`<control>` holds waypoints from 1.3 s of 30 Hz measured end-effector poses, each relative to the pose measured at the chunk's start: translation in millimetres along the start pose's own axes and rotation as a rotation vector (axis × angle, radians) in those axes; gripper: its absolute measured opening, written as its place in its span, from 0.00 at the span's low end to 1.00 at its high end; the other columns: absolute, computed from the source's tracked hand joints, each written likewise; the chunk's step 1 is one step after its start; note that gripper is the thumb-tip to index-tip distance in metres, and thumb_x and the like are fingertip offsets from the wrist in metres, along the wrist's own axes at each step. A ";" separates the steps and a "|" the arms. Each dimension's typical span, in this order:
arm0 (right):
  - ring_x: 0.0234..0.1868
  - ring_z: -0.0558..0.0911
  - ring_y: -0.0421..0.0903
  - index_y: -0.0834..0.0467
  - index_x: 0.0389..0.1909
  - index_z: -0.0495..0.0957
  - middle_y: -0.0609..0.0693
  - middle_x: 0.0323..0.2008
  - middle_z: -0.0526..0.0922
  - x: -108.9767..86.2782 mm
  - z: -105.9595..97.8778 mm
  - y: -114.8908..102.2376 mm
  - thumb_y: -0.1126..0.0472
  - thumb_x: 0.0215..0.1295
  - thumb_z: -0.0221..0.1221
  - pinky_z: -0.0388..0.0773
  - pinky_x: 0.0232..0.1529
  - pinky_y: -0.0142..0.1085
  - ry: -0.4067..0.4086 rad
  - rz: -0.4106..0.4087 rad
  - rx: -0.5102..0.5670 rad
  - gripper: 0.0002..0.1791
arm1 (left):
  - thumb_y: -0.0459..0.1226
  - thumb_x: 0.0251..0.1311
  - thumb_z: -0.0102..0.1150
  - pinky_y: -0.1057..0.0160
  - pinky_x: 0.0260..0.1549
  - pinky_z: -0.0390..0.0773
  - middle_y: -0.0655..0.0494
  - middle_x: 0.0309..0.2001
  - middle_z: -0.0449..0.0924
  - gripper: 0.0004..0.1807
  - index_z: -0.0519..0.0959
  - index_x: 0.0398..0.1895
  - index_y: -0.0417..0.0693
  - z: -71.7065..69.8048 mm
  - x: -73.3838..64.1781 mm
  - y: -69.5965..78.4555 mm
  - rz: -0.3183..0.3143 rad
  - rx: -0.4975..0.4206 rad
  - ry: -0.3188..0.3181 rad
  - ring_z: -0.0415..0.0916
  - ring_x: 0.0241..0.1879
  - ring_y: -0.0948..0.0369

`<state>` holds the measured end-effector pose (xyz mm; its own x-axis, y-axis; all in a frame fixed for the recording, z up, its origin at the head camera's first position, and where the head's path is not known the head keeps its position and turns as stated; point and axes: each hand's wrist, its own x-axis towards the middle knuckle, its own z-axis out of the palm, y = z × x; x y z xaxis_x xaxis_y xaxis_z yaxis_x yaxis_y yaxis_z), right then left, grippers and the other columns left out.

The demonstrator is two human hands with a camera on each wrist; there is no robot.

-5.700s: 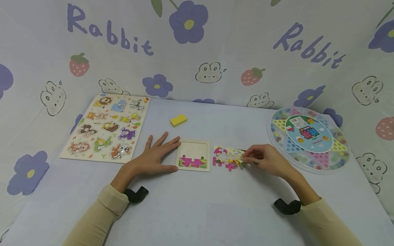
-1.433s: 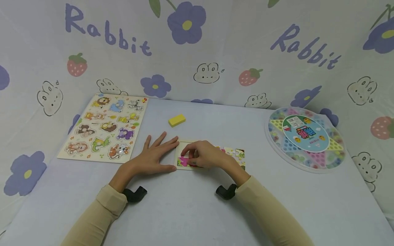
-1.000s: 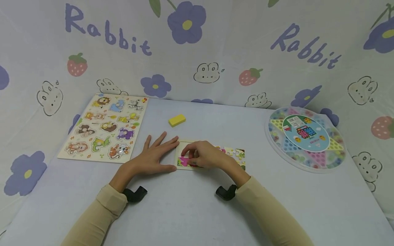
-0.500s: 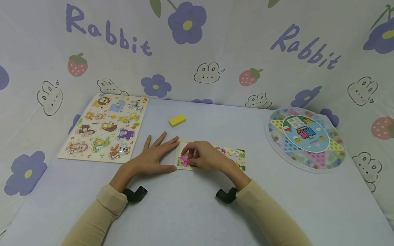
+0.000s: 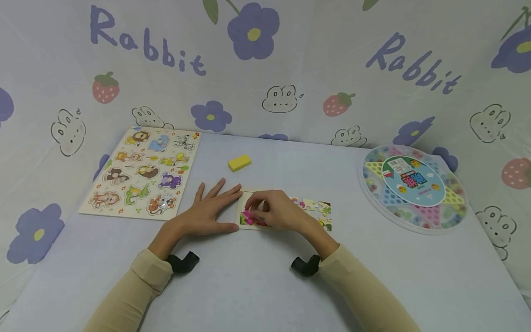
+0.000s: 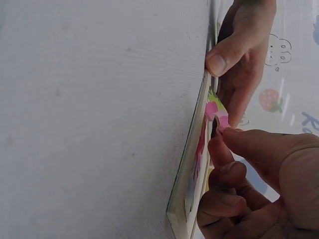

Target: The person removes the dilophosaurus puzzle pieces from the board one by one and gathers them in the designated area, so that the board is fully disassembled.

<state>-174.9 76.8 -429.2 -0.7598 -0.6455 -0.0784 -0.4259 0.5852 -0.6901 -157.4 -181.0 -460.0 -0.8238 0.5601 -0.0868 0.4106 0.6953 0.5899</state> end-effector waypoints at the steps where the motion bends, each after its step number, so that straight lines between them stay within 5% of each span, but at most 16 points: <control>1: 0.29 0.78 0.38 0.52 0.50 0.85 0.48 0.41 0.88 0.2 0.2 -0.2 0.63 0.73 0.65 0.75 0.33 0.27 0.002 0.007 0.005 0.08 | 0.59 0.63 0.69 0.27 0.78 0.18 0.61 0.87 0.49 0.50 0.58 0.85 0.58 -0.2 -0.1 0.2 0.001 0.000 0.000 0.28 0.89 0.46; 22: 0.34 0.78 0.42 0.50 0.48 0.86 0.46 0.39 0.88 -9.6 -11.6 5.2 0.60 0.72 0.67 0.75 0.37 0.32 0.049 0.075 0.084 0.07 | 0.59 0.63 0.68 0.28 0.79 0.18 0.62 0.88 0.48 0.51 0.57 0.86 0.59 0.6 -1.1 -1.1 0.008 0.009 0.001 0.27 0.89 0.46; 39: 0.30 0.78 0.44 0.48 0.48 0.86 0.47 0.38 0.86 -57.0 -41.6 26.5 0.59 0.72 0.67 0.75 0.26 0.33 0.085 0.125 0.093 0.07 | 0.59 0.63 0.68 0.28 0.79 0.18 0.60 0.88 0.48 0.51 0.57 0.86 0.57 0.2 -0.5 -1.0 0.009 0.014 0.001 0.28 0.89 0.45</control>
<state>-163.3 149.5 -413.0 -0.8444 -0.5245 -0.1091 -0.2813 0.6074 -0.7429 -157.3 -181.9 -460.7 -0.8204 0.5661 -0.0808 0.4233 0.6962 0.5798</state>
